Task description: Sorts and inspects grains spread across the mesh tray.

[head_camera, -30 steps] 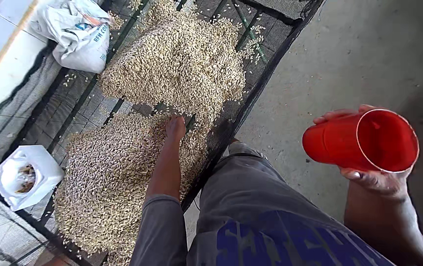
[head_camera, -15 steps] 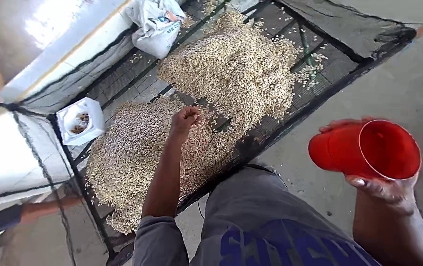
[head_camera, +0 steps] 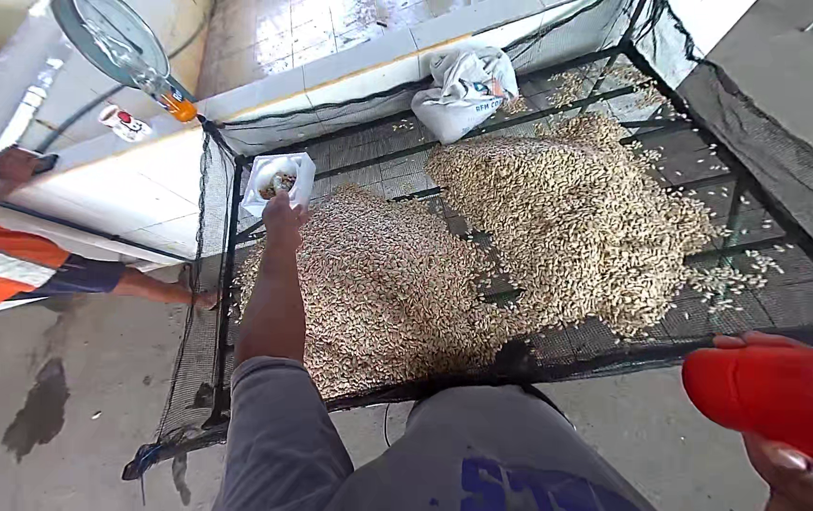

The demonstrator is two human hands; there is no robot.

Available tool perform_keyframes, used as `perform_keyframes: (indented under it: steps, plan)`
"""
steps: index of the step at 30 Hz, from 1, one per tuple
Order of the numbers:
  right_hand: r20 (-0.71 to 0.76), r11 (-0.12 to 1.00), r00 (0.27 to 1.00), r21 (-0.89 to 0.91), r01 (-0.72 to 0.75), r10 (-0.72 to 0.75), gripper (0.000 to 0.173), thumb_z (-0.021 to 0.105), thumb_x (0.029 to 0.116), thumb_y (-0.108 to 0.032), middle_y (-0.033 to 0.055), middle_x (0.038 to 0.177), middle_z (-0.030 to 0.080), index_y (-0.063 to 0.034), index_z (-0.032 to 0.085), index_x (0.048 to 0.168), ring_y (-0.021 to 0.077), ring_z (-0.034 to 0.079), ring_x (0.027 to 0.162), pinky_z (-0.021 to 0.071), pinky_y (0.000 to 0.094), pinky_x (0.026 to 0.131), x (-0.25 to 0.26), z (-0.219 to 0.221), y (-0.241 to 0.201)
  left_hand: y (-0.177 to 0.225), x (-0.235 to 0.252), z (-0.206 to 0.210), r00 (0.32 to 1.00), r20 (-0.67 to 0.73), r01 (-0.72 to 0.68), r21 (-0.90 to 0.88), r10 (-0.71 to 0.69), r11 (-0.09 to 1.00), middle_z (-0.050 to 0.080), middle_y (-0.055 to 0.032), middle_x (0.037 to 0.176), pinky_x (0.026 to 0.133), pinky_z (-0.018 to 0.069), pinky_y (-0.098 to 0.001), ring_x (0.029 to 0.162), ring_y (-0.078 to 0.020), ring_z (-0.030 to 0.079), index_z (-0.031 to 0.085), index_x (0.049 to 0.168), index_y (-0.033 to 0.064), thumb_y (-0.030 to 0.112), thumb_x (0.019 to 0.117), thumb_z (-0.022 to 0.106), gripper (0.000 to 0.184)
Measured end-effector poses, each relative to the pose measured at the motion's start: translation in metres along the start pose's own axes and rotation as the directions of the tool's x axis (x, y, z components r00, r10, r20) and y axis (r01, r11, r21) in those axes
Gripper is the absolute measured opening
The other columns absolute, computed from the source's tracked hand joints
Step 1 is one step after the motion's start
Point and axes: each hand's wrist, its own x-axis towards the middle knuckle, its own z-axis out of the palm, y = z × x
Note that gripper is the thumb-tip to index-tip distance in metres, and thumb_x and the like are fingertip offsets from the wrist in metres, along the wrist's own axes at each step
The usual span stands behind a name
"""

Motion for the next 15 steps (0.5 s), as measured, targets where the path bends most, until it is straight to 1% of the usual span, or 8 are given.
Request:
perform_keyframes:
  steps: [2, 4, 6, 9, 11, 12, 13, 15]
  plan:
    - [-0.003, 1.0, 1.0, 0.007, 0.003, -0.003, 0.094, 0.088, 0.0732, -0.046, 0.0017, 0.144, 0.058, -0.0166, 0.042, 0.15, 0.0226, 0.055, 0.134, 0.0454, 0.0421, 0.115, -0.001, -0.001, -0.001, -0.008, -0.002, 0.0, 0.999, -0.048, -0.012, -0.077, 0.008, 0.997, 0.042, -0.0241, 0.152, 0.095, 0.0544, -0.0492, 0.124, -0.0339, 0.058, 0.036, 0.153, 0.0029, 0.038, 0.1107, 0.039, 0.055]
    - [-0.016, 1.0, 1.0, 0.003, -0.005, 0.005, 0.093, 0.087, 0.0746, -0.046, 0.0013, 0.145, 0.057, -0.0175, 0.042, 0.15, 0.0222, 0.055, 0.135, 0.0447, 0.0421, 0.115, -0.007, -0.001, 0.001, -0.022, -0.022, 0.016, 0.999, 0.008, -0.033, -0.074, 0.034, 0.997, 0.055, -0.018, 0.131, 0.083, 0.0579, -0.0417, 0.101, -0.0242, 0.065, 0.041, 0.146, 0.002, 0.035, 0.11, 0.039, 0.049]
    - [-0.021, 1.0, 1.0, 0.007, -0.017, 0.017, 0.093, 0.087, 0.0745, -0.046, 0.0025, 0.145, 0.057, -0.017, 0.042, 0.151, 0.0231, 0.055, 0.135, 0.0445, 0.0425, 0.115, -0.013, -0.003, 0.005, -0.031, -0.054, 0.043, 0.989, 0.149, 0.009, -0.069, 0.001, 0.998, 0.062, -0.0112, 0.11, 0.074, 0.0596, -0.0355, 0.082, -0.0165, 0.067, 0.046, 0.139, 0.0007, 0.031, 0.1105, 0.042, 0.041]
    - [-0.015, 1.0, 1.0, 0.017, -0.018, 0.018, 0.097, 0.089, 0.0725, -0.045, 0.0036, 0.145, 0.056, -0.0153, 0.041, 0.151, 0.0243, 0.055, 0.135, 0.0453, 0.0432, 0.115, -0.015, -0.006, 0.005, -0.046, -0.11, 0.091, 0.893, 0.449, -0.013, 0.103, -0.035, 0.995, 0.069, -0.0119, 0.101, 0.072, 0.0604, -0.0358, 0.077, -0.0172, 0.069, 0.054, 0.133, -0.0013, 0.027, 0.1105, 0.046, 0.037]
    - [-0.022, 1.0, 1.0, -0.007, -0.008, 0.008, 0.097, 0.087, 0.074, -0.045, 0.0042, 0.147, 0.056, -0.0166, 0.039, 0.153, 0.0259, 0.054, 0.136, 0.045, 0.0453, 0.115, -0.015, -0.005, -0.002, -0.064, -0.147, 0.124, 0.737, 0.674, -0.224, 0.322, -0.057, 0.92, 0.07, -0.0166, 0.111, 0.081, 0.0614, -0.0407, 0.089, -0.0226, 0.072, 0.058, 0.134, -0.0013, 0.024, 0.1098, 0.047, 0.036]
    - [-0.027, 1.0, 1.0, -0.028, -0.006, 0.005, 0.095, 0.086, 0.0751, -0.045, 0.0045, 0.147, 0.056, -0.0173, 0.039, 0.153, 0.0266, 0.054, 0.136, 0.0453, 0.0461, 0.115, -0.015, -0.003, -0.008, -0.075, -0.168, 0.141, 0.63, 0.772, -0.393, 0.409, -0.083, 0.824, 0.07, -0.018, 0.119, 0.091, 0.0596, -0.0437, 0.101, -0.0254, 0.072, 0.06, 0.135, 0.0001, 0.022, 0.1088, 0.049, 0.036]
    - [-0.033, 0.999, 0.999, -0.048, -0.005, 0.003, 0.094, 0.085, 0.0763, -0.045, 0.0048, 0.146, 0.057, -0.0178, 0.038, 0.154, 0.027, 0.055, 0.135, 0.0461, 0.0463, 0.114, -0.016, -0.001, -0.014, -0.089, -0.192, 0.156, 0.504, 0.856, -0.574, 0.431, -0.115, 0.696, 0.067, -0.019, 0.126, 0.101, 0.0552, -0.0467, 0.113, -0.0281, 0.068, 0.061, 0.136, 0.001, 0.022, 0.1077, 0.05, 0.037]
    - [-0.063, 0.995, 0.998, -0.097, 0.001, -0.007, 0.092, 0.084, 0.0778, -0.046, 0.005, 0.144, 0.059, -0.0173, 0.039, 0.153, 0.027, 0.058, 0.132, 0.0492, 0.0461, 0.112, -0.021, 0.001, -0.025, -0.13, -0.243, 0.182, 0.234, 0.957, -0.845, 0.287, -0.17, 0.452, 0.062, -0.0191, 0.138, 0.111, 0.0463, -0.0513, 0.13, -0.0331, 0.058, 0.062, 0.136, 0.0036, 0.026, 0.1069, 0.05, 0.039]
